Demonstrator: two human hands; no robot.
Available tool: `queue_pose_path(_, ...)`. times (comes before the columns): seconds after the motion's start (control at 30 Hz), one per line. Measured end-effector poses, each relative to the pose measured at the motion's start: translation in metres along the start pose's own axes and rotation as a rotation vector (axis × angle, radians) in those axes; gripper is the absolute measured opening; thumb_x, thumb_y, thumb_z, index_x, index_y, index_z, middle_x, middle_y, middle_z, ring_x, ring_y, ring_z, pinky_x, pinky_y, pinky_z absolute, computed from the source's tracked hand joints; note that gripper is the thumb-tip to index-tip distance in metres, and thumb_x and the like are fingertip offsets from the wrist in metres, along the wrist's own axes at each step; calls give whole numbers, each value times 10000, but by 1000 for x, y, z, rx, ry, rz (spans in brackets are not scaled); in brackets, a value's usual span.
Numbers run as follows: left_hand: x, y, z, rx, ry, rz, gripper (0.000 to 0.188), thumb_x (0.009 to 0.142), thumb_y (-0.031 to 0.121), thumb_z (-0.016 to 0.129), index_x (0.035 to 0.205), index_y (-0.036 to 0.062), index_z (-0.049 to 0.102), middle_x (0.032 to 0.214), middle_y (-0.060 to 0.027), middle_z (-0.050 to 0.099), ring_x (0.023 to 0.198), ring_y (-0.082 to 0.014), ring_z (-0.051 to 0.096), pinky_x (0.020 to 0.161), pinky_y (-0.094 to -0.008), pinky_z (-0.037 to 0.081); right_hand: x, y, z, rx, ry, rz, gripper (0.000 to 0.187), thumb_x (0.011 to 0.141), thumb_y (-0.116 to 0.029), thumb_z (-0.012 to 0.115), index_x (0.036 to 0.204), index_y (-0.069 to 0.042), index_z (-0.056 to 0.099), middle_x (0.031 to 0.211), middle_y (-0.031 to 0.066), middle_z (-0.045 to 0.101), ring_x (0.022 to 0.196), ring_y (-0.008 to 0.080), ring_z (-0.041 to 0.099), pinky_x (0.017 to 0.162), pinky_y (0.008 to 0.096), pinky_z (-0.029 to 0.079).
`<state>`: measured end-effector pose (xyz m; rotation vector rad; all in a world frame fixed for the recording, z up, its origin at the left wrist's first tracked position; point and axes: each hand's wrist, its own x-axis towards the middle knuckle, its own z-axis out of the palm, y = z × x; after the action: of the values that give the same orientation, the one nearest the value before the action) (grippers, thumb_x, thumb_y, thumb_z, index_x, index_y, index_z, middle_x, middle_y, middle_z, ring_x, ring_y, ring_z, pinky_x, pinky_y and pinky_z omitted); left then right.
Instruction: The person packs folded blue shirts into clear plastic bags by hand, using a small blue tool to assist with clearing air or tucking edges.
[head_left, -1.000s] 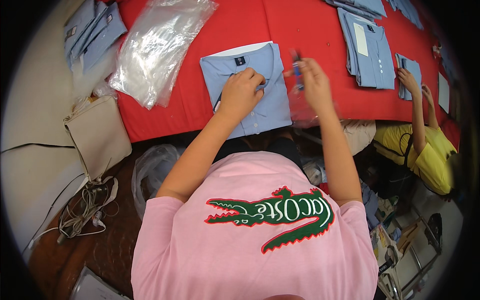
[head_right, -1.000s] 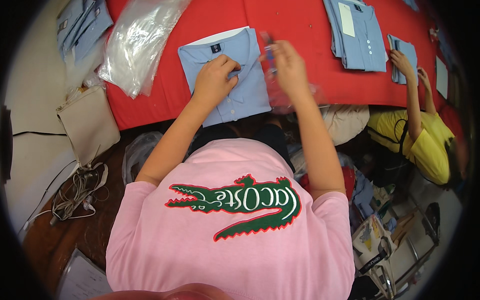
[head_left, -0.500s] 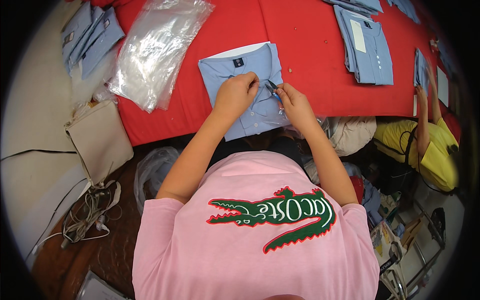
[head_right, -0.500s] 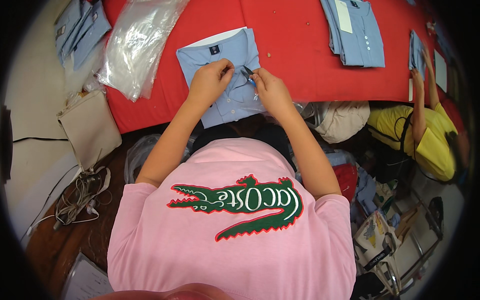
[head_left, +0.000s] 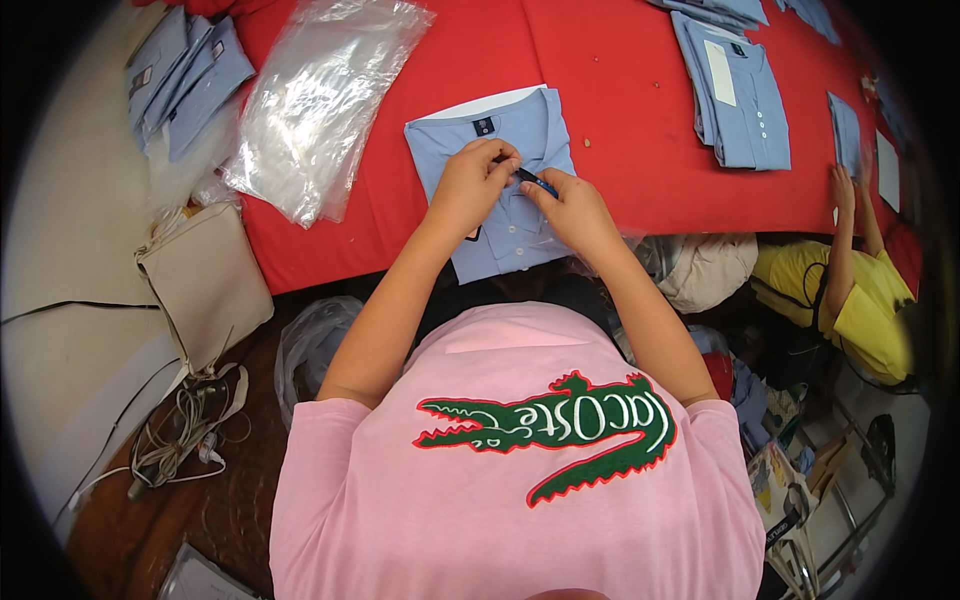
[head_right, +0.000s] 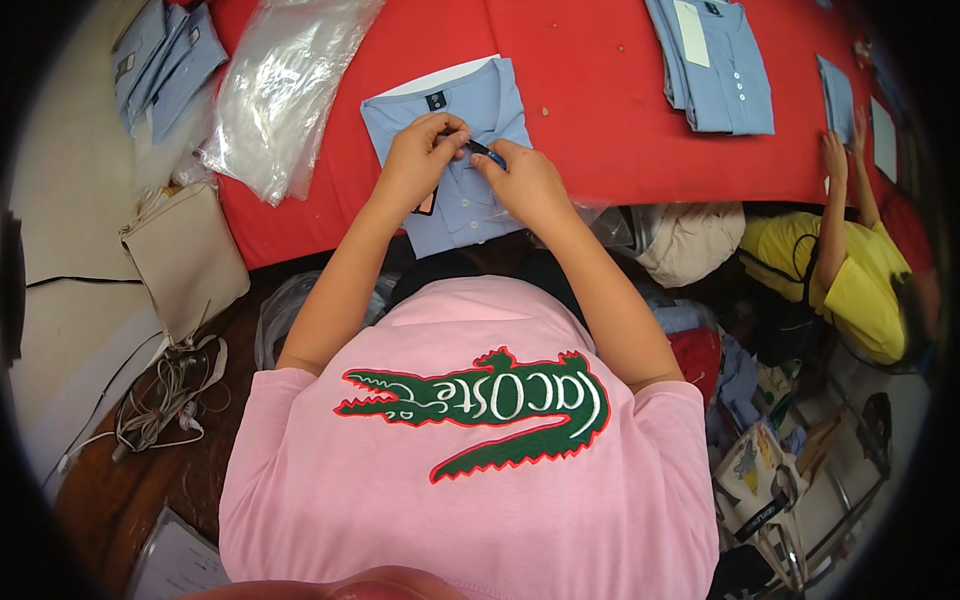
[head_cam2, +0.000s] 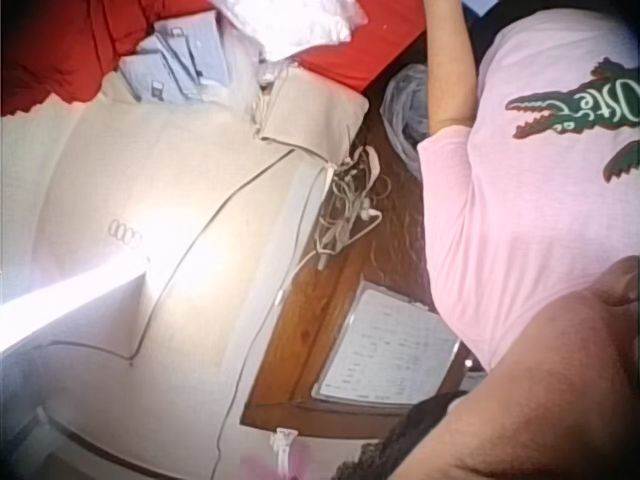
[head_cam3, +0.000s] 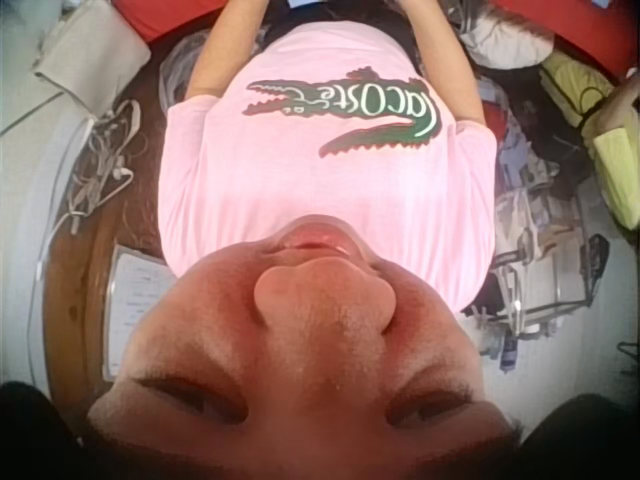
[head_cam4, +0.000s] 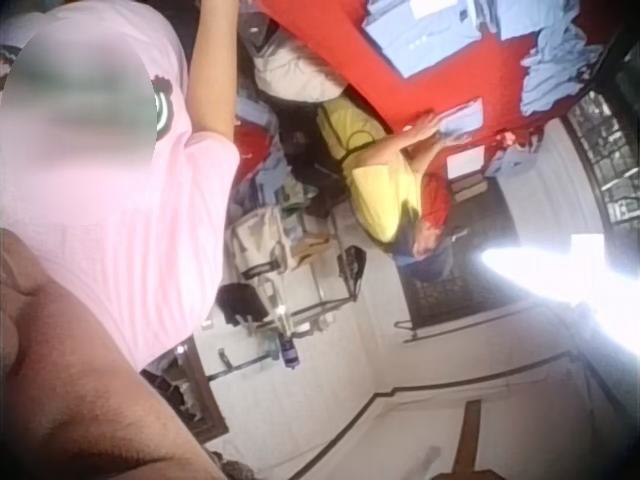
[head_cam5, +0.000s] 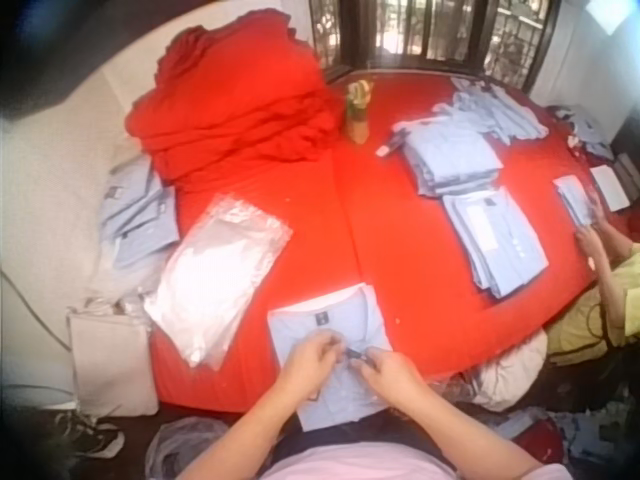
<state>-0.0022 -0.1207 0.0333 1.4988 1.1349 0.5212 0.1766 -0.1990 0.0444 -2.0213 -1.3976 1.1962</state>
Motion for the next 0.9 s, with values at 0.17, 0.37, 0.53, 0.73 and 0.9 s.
queue_pose_path(0.17,-1,4,-3,25,-3,-14,181,1036,129,715,1104,-38,729,1069,-81,671,846,-125,720,778,-272,575,10,15,4,168,-62,30,398,1010,-386,730,1098,0,769,817,202,719,749,297,687,716,423,528)
queue_pose_path(0.37,-57,33,-68,221,-620,-155,257,946,169,793,1138,-2,786,972,-100,769,858,-150,750,777,-294,568,10,32,-21,345,35,124,345,1047,-344,721,1030,-1,747,739,9,609,693,103,532,638,292,442)
queue_pose_path(0.53,-99,30,-92,354,-677,-343,327,923,221,817,1159,-5,803,994,-133,811,889,-198,758,830,-332,573,5,42,-28,294,115,59,347,1051,-356,725,1051,-10,739,702,-3,565,653,85,512,602,290,430)
queue_pose_path(0.73,-58,21,-39,371,-44,-28,209,960,153,766,1118,20,793,971,-134,730,852,-262,706,786,-363,555,5,13,-27,48,313,-35,451,1034,-439,721,1144,-2,745,684,93,609,626,181,573,621,360,484)
queue_pose_path(0.9,-36,-3,-1,426,213,125,146,944,140,777,1069,69,803,947,-92,686,836,-271,691,767,-396,555,16,17,-60,22,295,0,465,1024,-447,741,1195,-15,753,685,86,631,649,164,601,650,324,502)
